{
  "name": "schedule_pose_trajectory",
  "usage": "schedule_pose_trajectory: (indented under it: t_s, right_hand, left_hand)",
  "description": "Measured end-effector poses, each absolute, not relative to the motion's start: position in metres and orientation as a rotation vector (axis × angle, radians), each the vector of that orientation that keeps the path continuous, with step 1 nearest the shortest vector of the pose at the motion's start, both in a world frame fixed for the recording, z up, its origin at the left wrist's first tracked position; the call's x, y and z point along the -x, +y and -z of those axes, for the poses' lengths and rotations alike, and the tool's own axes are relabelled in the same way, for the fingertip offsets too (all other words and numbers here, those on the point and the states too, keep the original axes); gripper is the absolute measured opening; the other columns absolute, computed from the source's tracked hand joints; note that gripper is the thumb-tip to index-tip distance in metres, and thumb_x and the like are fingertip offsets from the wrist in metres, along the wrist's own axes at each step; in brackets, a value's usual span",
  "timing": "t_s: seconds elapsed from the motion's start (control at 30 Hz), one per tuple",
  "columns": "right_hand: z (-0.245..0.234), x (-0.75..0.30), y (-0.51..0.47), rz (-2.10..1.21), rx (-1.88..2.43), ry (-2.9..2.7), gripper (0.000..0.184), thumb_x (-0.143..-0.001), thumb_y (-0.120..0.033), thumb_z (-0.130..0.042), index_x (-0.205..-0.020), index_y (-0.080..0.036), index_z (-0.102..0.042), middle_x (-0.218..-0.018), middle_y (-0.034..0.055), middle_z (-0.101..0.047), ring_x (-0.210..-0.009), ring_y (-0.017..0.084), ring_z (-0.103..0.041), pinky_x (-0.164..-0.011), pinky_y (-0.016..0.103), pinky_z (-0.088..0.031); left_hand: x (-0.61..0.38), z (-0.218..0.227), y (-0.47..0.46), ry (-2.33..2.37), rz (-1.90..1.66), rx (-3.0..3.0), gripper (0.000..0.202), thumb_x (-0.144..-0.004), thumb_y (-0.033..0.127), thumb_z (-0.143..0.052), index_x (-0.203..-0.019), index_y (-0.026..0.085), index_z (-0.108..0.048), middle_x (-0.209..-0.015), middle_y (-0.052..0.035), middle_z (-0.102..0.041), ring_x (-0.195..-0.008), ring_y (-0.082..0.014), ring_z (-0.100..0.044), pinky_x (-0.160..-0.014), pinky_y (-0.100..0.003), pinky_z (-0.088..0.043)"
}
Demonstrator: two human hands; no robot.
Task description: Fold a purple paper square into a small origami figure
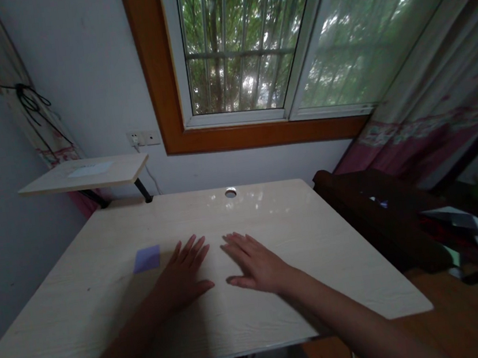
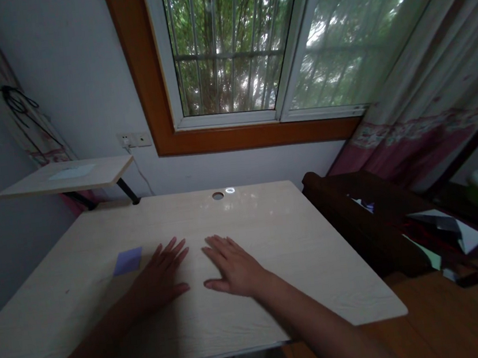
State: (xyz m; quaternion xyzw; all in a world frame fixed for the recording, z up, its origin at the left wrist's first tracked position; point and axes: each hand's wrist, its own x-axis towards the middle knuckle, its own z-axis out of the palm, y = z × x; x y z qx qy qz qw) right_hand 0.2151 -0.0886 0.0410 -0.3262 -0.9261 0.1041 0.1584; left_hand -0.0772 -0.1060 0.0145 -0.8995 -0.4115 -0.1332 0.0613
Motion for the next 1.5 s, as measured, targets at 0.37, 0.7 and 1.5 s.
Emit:
schedule_pose_trajectory:
  t_s: [0.37,0.7,1.5]
  right_hand:
    - [-0.009,-0.186,-0.075,-0.226,0.892,-2.71,0.089,-0.086,-0.066,-0.053,-0.153,-0.014,-0.026,-0.16,0.0177,-0.019,-0.149,0.03,-0.018,-0.121,0.054,-0.014]
    - [-0.007,-0.185,-0.077,-0.18,0.909,-2.706,0.085,-0.087,-0.067,-0.049,-0.153,-0.017,-0.027,-0.16,0.0151,-0.023,-0.149,0.03,-0.018,-0.121,0.054,-0.012]
    - [-0.006,-0.184,-0.077,-0.205,0.93,-2.693,0.085,-0.087,-0.07,-0.045,-0.153,-0.019,-0.029,-0.16,0.0132,-0.024,-0.149,0.029,-0.019,-0.121,0.052,-0.012]
  left_hand:
    - [0.07,-0.002,-0.102,-1.362,0.189,2.814,0.083,-0.089,0.068,-0.04,-0.155,0.025,-0.016,-0.162,-0.0084,-0.019,-0.15,-0.0293,-0.013,-0.12,-0.054,-0.007]
    - [0.065,0.004,-0.102,-1.404,0.192,2.764,0.079,-0.09,0.068,-0.035,-0.154,0.023,-0.023,-0.161,-0.0082,-0.022,-0.15,-0.0271,-0.014,-0.121,-0.052,-0.004]
    - [0.066,0.002,-0.104,-1.403,0.147,2.767,0.081,-0.09,0.071,-0.032,-0.154,0.023,-0.022,-0.162,-0.0093,-0.021,-0.15,-0.027,-0.012,-0.121,-0.052,-0.004]
